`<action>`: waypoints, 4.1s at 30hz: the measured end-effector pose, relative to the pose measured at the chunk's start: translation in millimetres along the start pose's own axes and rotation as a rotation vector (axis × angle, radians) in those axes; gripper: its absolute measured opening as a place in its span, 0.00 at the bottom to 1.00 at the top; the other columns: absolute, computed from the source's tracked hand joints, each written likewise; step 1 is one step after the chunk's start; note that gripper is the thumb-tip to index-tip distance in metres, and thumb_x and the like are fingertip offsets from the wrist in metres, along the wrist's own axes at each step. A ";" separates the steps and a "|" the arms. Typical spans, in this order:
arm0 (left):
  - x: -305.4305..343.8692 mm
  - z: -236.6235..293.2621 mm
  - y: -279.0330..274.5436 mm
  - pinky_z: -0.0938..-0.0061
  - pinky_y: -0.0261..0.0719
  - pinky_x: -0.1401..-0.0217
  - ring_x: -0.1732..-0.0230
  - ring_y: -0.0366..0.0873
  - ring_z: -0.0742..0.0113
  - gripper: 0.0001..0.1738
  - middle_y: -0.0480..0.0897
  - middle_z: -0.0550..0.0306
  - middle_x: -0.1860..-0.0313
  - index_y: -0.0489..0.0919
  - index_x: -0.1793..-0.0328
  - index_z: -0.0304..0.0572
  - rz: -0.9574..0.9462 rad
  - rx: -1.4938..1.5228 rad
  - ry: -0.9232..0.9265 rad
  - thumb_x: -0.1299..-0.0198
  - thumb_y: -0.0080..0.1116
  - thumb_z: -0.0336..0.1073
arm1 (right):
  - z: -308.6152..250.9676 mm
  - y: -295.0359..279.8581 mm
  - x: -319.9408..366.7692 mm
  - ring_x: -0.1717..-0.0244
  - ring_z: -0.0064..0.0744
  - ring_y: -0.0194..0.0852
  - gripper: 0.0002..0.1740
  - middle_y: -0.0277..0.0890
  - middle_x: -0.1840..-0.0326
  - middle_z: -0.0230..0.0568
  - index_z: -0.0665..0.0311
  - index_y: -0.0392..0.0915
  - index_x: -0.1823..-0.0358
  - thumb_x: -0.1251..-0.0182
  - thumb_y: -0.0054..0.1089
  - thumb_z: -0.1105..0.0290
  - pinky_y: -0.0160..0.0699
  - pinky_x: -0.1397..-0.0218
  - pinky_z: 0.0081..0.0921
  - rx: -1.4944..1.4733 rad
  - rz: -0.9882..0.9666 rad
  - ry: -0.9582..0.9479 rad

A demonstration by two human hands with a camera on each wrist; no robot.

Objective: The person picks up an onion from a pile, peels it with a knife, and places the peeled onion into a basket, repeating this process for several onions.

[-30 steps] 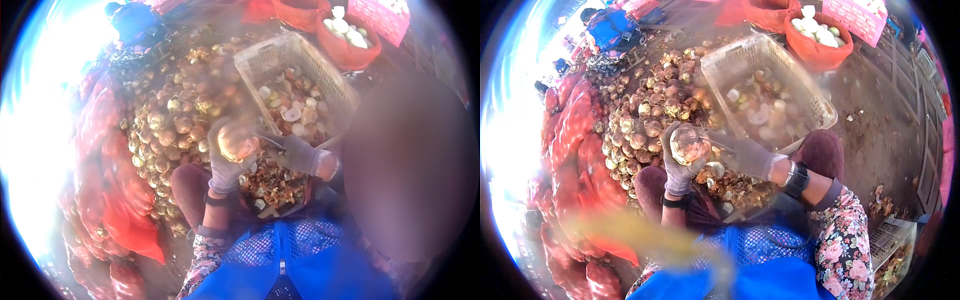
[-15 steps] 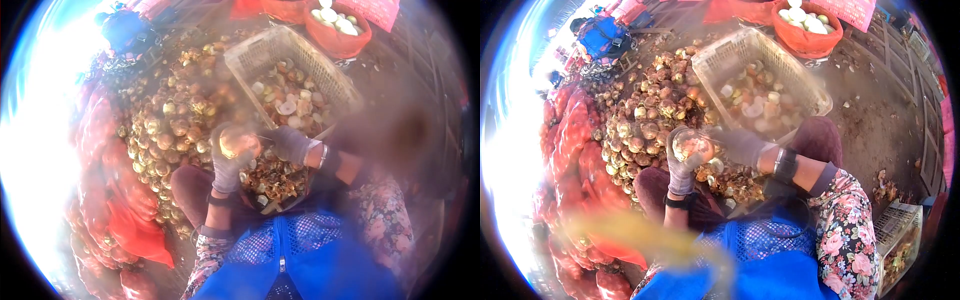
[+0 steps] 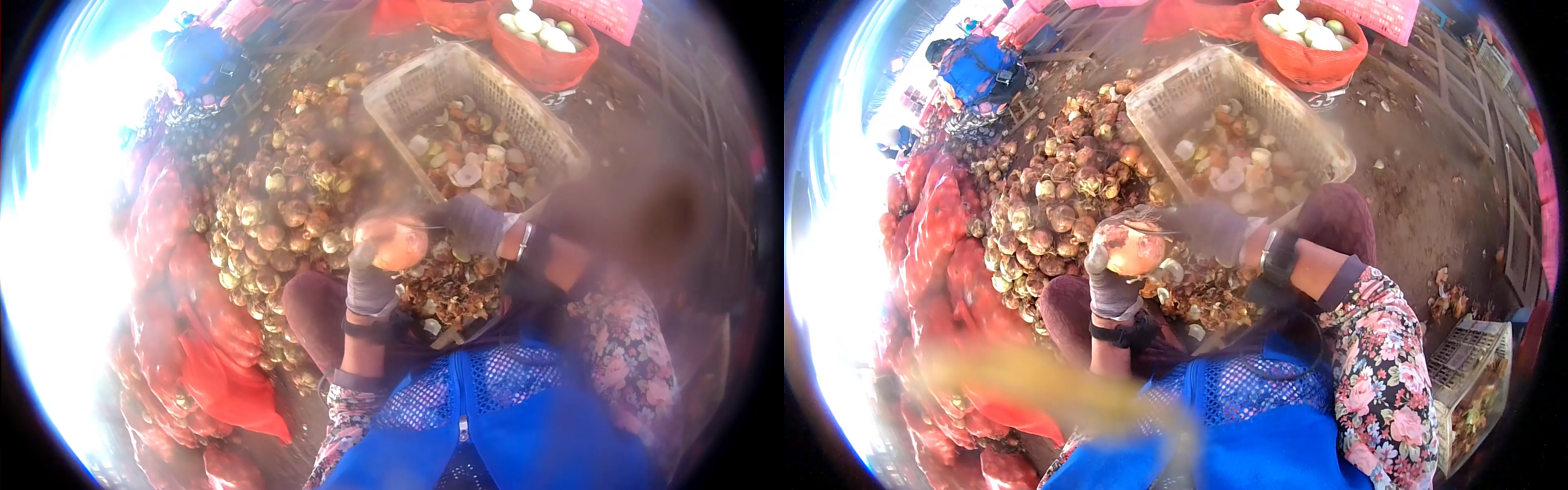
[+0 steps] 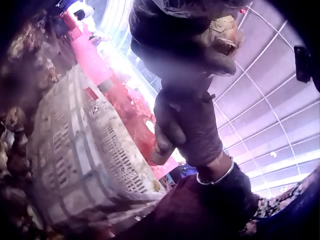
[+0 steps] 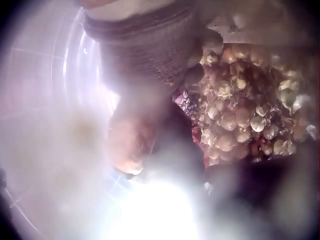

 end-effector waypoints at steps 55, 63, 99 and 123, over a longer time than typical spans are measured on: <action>-9.0 -42.4 -5.8 0.67 0.79 0.43 0.46 0.77 0.66 0.38 0.76 0.55 0.39 0.66 0.29 0.35 0.040 -0.188 0.062 0.33 0.54 0.58 | 31.6 -18.3 -1.1 0.77 0.28 0.76 0.21 0.76 0.53 0.41 0.58 0.73 0.38 0.32 0.58 0.67 0.76 0.81 0.17 -0.802 0.358 0.041; -6.5 -10.6 -18.7 0.68 0.82 0.57 0.60 0.81 0.62 0.43 0.81 0.55 0.54 0.73 0.37 0.40 0.213 -0.031 0.210 0.42 0.56 0.71 | 8.6 -23.9 13.4 0.71 0.23 0.77 0.24 0.76 0.52 0.39 0.57 0.66 0.31 0.27 0.51 0.67 0.76 0.78 0.15 -1.269 0.002 -0.222; -2.9 -5.3 -1.2 0.68 0.78 0.41 0.45 0.74 0.63 0.42 0.72 0.53 0.43 0.63 0.32 0.42 0.318 -0.481 0.372 0.55 0.70 0.34 | -20.8 25.8 4.4 0.55 0.47 0.84 0.35 0.83 0.53 0.44 0.43 0.59 0.23 0.32 0.54 0.68 0.82 0.55 0.40 -0.048 0.401 -0.007; 0.1 -23.1 -32.2 0.60 0.80 0.38 0.43 0.78 0.51 0.48 0.77 0.42 0.41 0.66 0.29 0.36 -0.109 0.232 0.020 0.40 0.47 0.71 | -13.2 -17.7 -22.6 0.62 0.34 0.81 0.19 0.82 0.61 0.39 0.59 0.79 0.43 0.36 0.54 0.72 0.82 0.57 0.30 0.036 0.075 -0.575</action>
Point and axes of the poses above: each hand's wrist, its own x-axis away from the middle knuckle, its own y-axis out of the palm, z = x × y, the point moved 3 cm from there along -x, towards the middle knuckle
